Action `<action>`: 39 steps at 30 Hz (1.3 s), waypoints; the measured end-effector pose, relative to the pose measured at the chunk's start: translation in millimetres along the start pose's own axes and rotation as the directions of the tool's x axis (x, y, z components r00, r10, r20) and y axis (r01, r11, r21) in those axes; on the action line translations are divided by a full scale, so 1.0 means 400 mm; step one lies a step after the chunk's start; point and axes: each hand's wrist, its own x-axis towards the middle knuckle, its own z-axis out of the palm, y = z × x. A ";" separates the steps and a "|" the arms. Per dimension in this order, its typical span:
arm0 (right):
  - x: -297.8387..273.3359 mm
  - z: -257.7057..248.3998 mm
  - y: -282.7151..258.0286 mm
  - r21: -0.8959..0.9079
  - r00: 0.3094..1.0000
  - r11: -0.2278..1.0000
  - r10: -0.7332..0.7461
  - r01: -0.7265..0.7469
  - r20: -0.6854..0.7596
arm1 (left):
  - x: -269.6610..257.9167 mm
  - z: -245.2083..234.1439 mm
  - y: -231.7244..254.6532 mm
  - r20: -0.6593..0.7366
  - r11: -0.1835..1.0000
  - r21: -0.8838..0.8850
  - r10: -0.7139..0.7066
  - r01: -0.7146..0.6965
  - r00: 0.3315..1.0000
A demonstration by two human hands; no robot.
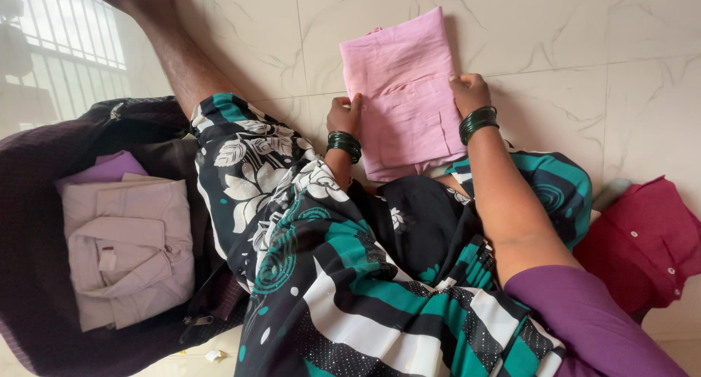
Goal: The person folds a pink shirt on a tiled floor. They smooth the fabric, fold the sleeves inward, fold the sides toward the center, and then fold the shirt in half to create a compact bundle.
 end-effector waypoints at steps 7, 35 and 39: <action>-0.025 -0.010 -0.028 0.087 0.980 0.993 0.065 -0.083 0.186 | -0.020 0.033 -0.028 -0.058 0.979 0.067 0.197 -0.193 0.979; -0.034 -0.182 -0.109 0.762 0.957 0.617 0.290 -0.195 0.010 | -0.064 -0.079 0.393 0.156 0.119 0.483 0.963 -0.868 0.219; 0.037 -0.227 -0.016 0.833 0.923 0.545 0.362 -0.095 -0.132 | -0.231 0.032 0.279 0.702 0.217 0.294 0.611 -0.931 0.365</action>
